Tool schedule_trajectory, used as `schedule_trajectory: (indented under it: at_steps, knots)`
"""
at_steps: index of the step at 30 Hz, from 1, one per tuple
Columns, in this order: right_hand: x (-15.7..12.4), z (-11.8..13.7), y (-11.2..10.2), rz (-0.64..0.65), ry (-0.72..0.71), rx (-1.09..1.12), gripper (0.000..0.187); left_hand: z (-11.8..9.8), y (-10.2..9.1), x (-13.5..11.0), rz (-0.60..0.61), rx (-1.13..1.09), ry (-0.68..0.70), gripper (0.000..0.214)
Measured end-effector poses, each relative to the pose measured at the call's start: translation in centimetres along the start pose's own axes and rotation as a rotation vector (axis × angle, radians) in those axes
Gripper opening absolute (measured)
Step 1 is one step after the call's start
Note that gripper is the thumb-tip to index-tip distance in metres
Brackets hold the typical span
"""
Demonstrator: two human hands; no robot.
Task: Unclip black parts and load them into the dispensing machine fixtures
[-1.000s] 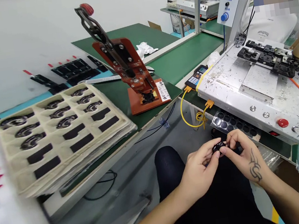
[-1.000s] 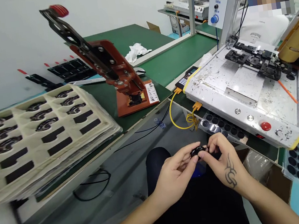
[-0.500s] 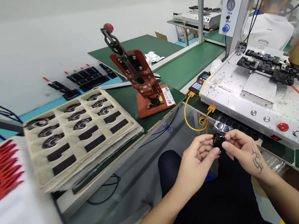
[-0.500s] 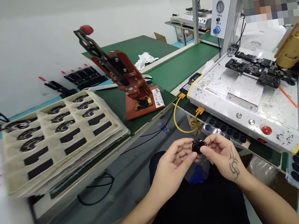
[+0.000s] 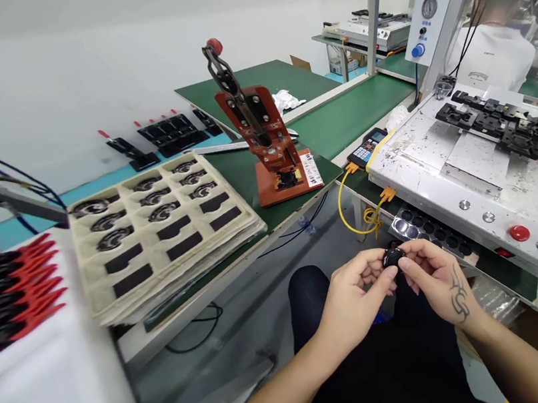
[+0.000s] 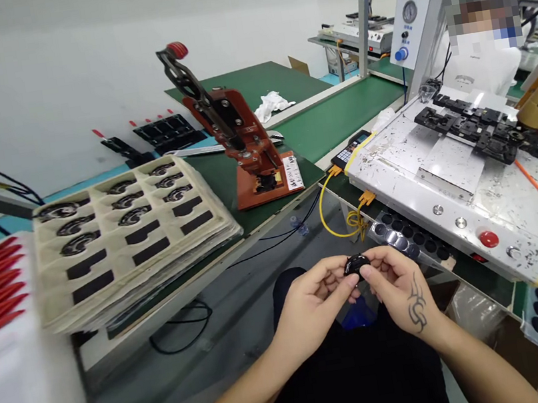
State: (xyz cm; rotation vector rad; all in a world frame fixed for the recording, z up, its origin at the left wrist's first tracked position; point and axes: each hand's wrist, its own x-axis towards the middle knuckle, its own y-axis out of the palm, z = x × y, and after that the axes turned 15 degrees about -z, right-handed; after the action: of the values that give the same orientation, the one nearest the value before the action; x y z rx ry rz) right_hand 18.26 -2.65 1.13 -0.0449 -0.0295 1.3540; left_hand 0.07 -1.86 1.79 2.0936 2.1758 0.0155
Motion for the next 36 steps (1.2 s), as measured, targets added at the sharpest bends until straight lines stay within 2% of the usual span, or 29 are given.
schedule_trajectory:
  at_steps: [4, 9, 15, 21, 25, 29, 33, 36]
  knots:
    - [0.0, -0.1, 0.2, 0.022, -0.008, -0.004, 0.03, 0.1, -0.4, 0.0, -0.004, 0.052, 0.062, 0.029]
    - [0.0, -0.2, 0.5, 0.015, -0.026, -0.001, 0.026, 0.1, -0.7, 0.0, -0.031, 0.119, 0.173, 0.028]
    - [0.1, -0.3, 1.4, -0.004, -0.045, 0.012, 0.023, -0.2, -1.0, -0.2, -0.051, 0.168, 0.19, 0.023]
    - [2.2, 0.3, 3.5, 0.119, -0.116, -0.006, 0.02, -1.3, -2.8, 0.0, -0.191, 0.168, 0.212, 0.022]
    - [5.0, 1.6, 6.5, 0.343, -0.289, -0.081, 0.017, -3.5, -5.7, -0.6, -0.362, 0.219, 0.326, 0.022]
    - [7.0, 2.7, 11.6, 0.606, -0.489, -0.142, 0.019, -4.4, -9.1, -2.6, -0.551, 0.205, 0.317, 0.026]
    - [6.2, 2.6, 17.0, 0.844, -0.51, -0.061, 0.022, -3.4, -11.7, -5.9, -0.727, 0.088, 0.275, 0.035]
    - [4.6, 2.4, 20.3, 1.029, -0.531, -0.044, 0.022, -2.7, -12.8, -9.4, -0.883, 0.097, 0.263, 0.038]
